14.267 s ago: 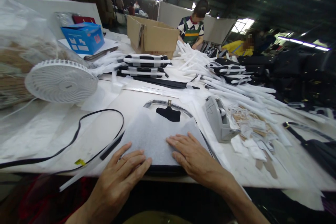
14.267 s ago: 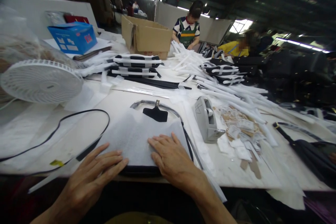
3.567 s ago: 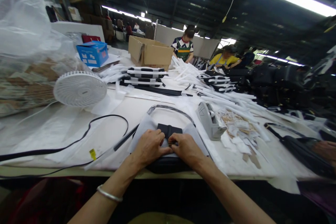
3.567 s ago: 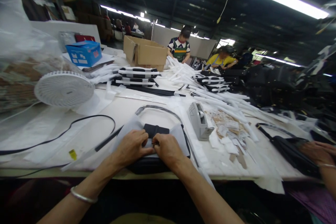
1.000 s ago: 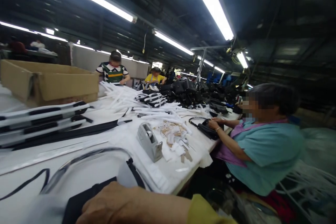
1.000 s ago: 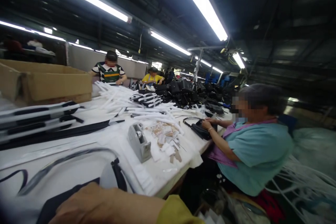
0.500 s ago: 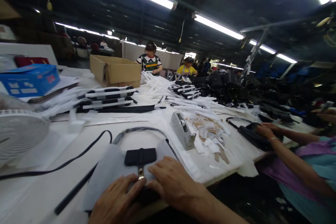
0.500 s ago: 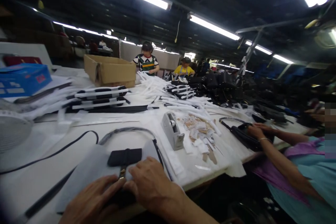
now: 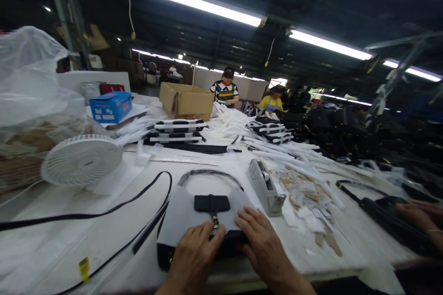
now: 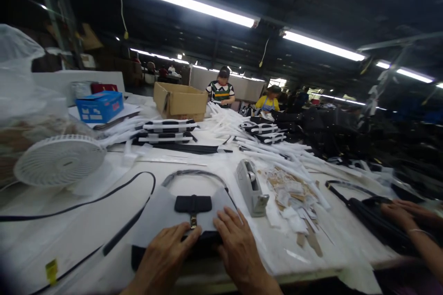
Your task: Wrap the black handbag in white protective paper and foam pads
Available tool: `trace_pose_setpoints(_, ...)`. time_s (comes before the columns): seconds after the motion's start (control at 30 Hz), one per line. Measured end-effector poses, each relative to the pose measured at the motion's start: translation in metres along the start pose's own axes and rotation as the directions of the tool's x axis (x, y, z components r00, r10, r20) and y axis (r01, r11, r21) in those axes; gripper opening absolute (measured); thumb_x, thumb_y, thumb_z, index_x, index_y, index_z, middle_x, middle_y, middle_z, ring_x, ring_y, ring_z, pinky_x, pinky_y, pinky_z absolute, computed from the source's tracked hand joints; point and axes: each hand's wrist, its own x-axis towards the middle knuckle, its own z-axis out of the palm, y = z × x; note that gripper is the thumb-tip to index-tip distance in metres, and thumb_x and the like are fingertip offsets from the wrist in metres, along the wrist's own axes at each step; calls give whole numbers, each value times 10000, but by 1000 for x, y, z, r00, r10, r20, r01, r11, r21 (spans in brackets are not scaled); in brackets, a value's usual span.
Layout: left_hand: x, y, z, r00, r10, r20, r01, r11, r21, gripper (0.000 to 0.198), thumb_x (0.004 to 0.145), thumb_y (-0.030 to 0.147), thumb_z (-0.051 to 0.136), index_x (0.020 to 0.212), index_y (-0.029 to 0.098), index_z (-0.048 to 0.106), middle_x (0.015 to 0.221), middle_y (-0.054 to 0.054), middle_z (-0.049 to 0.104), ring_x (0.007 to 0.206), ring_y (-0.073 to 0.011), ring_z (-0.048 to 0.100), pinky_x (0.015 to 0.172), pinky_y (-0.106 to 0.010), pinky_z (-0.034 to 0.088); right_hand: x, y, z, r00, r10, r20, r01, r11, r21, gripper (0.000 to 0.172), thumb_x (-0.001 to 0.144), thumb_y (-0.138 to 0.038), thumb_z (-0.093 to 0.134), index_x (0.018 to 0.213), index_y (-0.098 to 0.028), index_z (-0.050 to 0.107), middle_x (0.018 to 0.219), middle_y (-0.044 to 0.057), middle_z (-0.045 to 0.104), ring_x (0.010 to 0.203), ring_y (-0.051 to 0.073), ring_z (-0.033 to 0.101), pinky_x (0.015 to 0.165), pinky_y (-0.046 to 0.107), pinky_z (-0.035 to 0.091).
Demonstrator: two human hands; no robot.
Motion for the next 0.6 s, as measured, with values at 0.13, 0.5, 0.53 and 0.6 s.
trace_pose_setpoints(0.13, 0, 2, 5, 1000, -16, -26, 16, 1000, -22, 532, 836, 2, 492, 1266, 313, 535, 1107, -43, 661, 927, -188, 652, 844, -311, 524, 23, 4, -39, 985, 128, 114, -150, 966, 210, 450, 801, -308, 674, 1248, -285, 628, 1302, 40, 643, 1289, 266, 524, 1160, 492, 303)
trace_pose_setpoints(0.5, -5, 4, 9, 996, -45, -74, 43, 999, -26, 560, 801, -2, 499, 1270, 302, 538, 1163, -42, 656, 1020, -203, 644, 914, -327, 526, 146, 19, -13, 861, 488, 141, -475, 872, -118, 288, 844, -259, 620, 1075, -102, 694, 1105, 170, 704, 1085, 286, 642, 880, 348, 452)
trace_pose_setpoints(0.53, -5, 4, 9, 996, -45, -73, 44, 999, -24, 579, 791, -3, 503, 1283, 300, 528, 1162, -42, 658, 1024, -205, 644, 915, -327, 528, 148, 21, -8, 858, 492, 144, -479, 870, -117, 266, 831, -224, 620, 1059, -115, 703, 1103, 156, 706, 1083, 274, 642, 875, 335, 451)
trace_pose_setpoints(0.6, -5, 4, 11, 996, -59, -74, 58, 998, -20, 638, 764, -11, 507, 1322, 300, 498, 1165, -42, 659, 1038, -213, 641, 930, -342, 528, 146, 25, -2, 856, 499, 134, -489, 866, -102, 252, 826, -179, 596, 1049, -162, 712, 1092, 114, 714, 1080, 244, 641, 877, 312, 451)
